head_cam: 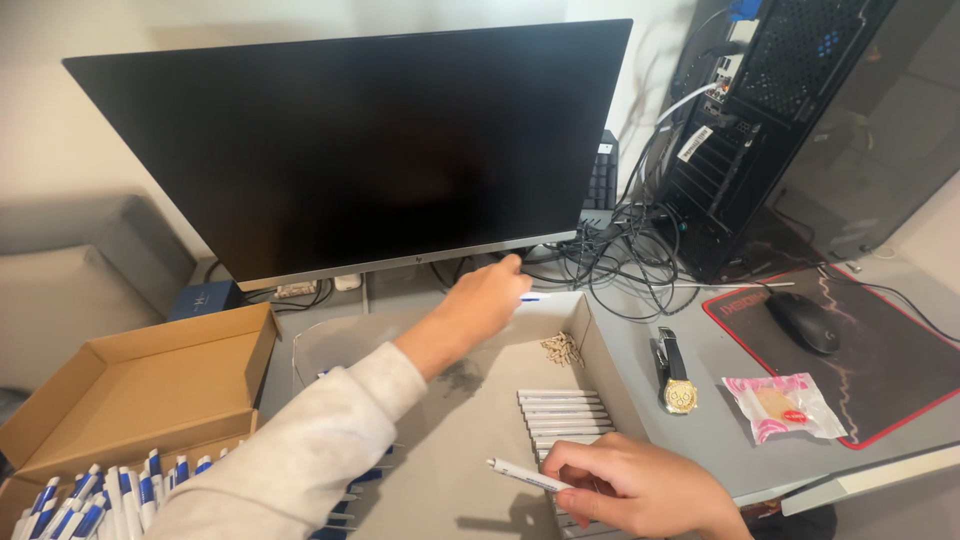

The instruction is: Assembling ballpoint pens by attaching caps to pen bodies and organizing them in a box.

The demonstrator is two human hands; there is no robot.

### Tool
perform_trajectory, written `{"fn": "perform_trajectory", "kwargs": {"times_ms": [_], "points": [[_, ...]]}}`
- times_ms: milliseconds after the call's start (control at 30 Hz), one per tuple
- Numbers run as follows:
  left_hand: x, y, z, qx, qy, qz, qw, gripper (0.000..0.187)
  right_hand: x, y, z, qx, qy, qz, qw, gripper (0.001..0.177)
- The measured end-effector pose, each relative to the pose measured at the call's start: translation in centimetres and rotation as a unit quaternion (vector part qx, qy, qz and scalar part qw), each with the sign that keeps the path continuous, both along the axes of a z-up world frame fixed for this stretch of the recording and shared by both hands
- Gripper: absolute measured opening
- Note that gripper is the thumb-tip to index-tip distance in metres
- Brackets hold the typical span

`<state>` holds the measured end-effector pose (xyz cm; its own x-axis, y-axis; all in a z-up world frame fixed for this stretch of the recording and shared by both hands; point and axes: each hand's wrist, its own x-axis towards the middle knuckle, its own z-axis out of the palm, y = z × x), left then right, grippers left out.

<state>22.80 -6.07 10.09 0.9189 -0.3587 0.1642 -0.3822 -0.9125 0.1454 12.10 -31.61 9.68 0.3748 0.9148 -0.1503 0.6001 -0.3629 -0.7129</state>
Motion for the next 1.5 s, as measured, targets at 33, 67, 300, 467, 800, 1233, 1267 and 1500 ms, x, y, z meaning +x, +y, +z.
{"fn": "perform_trajectory", "kwargs": {"times_ms": [33,67,300,467,800,1233,1267,1500], "points": [[0.3,-0.7,0.1,-0.001,0.001,-0.001,1.000,0.020,0.0,0.0,-0.1,-0.001,0.001,-0.001,1.000,0.010],[0.6,-1.4,0.2,-0.094,0.061,0.048,0.993,0.003,0.0,0.0,-0.1,0.007,-0.005,0.010,1.000,0.011],[6.1,-3.9,-6.3,0.111,-0.254,-0.108,0.955,0.022,0.1,-0.1,0.0,0.033,-0.007,0.024,0.999,0.012],[4.5,-4.3,-4.6,0.199,-0.365,-0.163,0.895,0.028,0.2,-0.1,-0.2,0.032,-0.009,0.028,0.999,0.012],[4.3,-4.1,-4.3,0.169,-0.391,-0.214,0.879,0.025,0.2,-0.2,-0.2,0.052,-0.017,0.044,0.998,0.013],[-5.7,6.1,1.8,0.196,-0.309,-0.110,0.924,0.028,0.3,0.0,-0.5,0.014,-0.019,0.030,0.999,0.013],[-6.4,7.0,1.7,0.223,-0.233,-0.069,0.944,0.028,0.3,0.1,-0.4,0.015,-0.019,0.030,0.999,0.012],[-11.5,13.2,1.3,0.285,-0.095,0.060,0.952,0.024,0.1,0.2,-0.1,-0.012,-0.019,0.016,1.000,0.018]]}}
